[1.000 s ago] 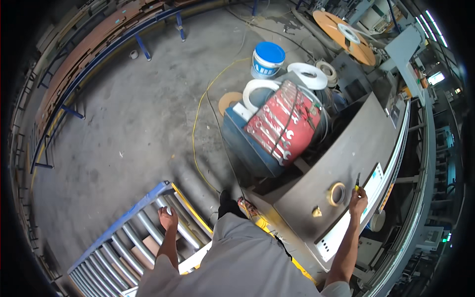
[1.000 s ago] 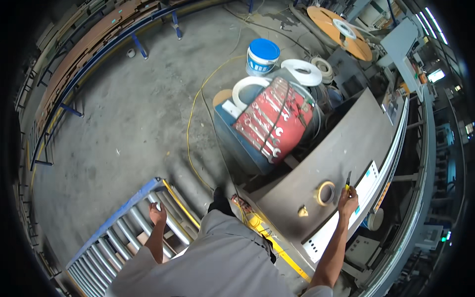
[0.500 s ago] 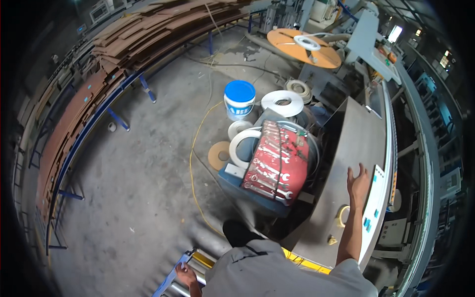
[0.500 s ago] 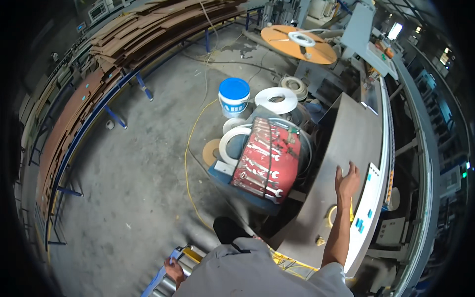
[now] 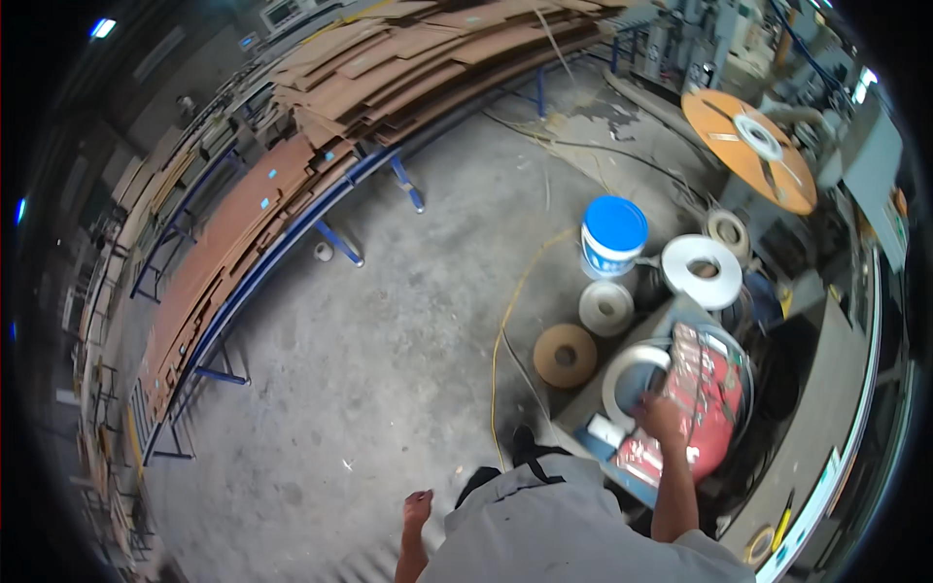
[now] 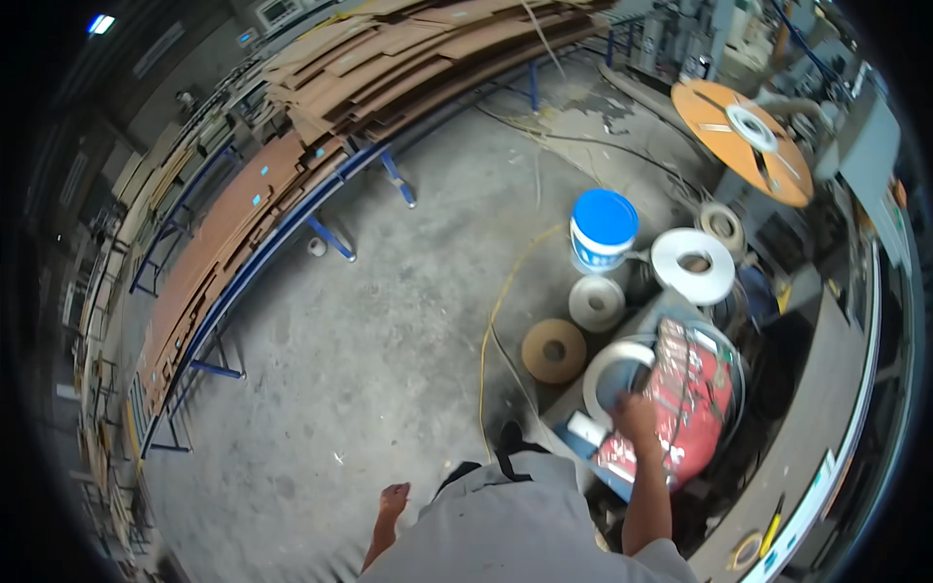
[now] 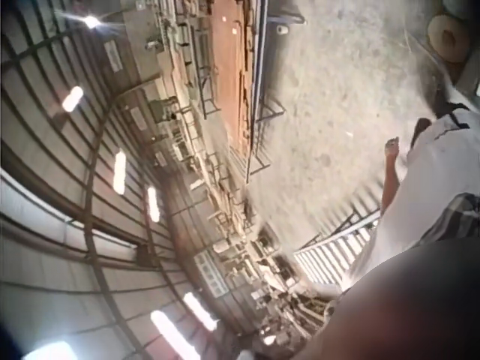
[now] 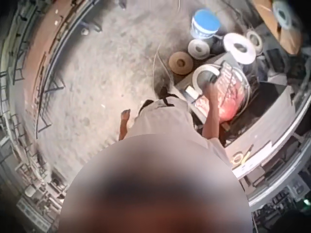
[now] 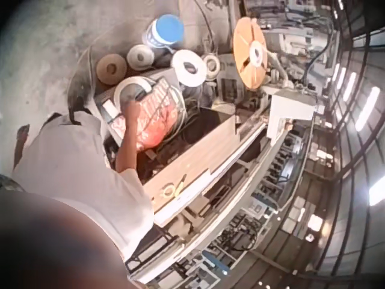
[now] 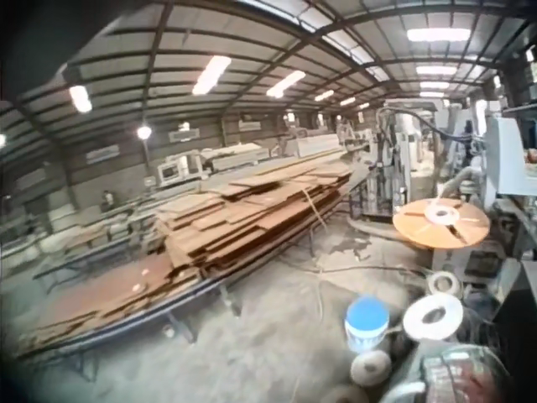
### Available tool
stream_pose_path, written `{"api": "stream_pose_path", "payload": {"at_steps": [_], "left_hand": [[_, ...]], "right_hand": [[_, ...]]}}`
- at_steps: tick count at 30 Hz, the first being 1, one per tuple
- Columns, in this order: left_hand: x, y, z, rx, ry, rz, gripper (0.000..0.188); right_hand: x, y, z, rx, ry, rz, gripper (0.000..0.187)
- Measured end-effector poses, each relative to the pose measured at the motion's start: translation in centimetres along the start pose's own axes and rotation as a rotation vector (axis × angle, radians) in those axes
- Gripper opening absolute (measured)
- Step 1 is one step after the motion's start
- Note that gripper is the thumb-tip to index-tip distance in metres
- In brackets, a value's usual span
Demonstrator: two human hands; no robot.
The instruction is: Applying blue labels and using a utility knife to trim tape on long white profiles.
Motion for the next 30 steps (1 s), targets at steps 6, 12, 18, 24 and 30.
{"api": "stream_pose_path", "payload": {"at_steps": [6, 12, 18, 24, 30], "left_hand": [[-0.9, 1.9, -1.5, -0.648, -0.557, 0.185, 0.037], [4.6, 15.0, 3.3, -0.484, -0.289, -0.431, 0.049], [-1.1, 44.0, 13.4, -0.174, 0.007, -0.358, 0.054], [-14.7, 72.0, 27.7, 0.6, 0.228, -0.033, 0.026], [-11.6, 86.8, 46.5, 0.219, -0.031, -0.092, 0.031]], "right_hand": [[3.6, 6.7, -19.0, -0.402, -0.066, -0.193, 0.031], [3.9, 14.6, -31.2, -0.478, 0.193, -0.208, 0.033], [5.8, 24.0, -31.9, -0.269, -0.009, -0.289, 0.046], [-1.9, 35.1, -29.4, 0.069, 0.144, -0.142, 0.043], [-4.1, 44.9, -21.6, 0.397, 0.348, -0.126, 0.042]]}}
Point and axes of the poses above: each hand's wrist, its own y-axis towards the middle knuckle, its own x-axis out of the palm, z = x × y, the point moved 8 cm from there along y, towards the middle knuckle, and after that the axes turned 10 degrees about x, right-handed, at the moved point
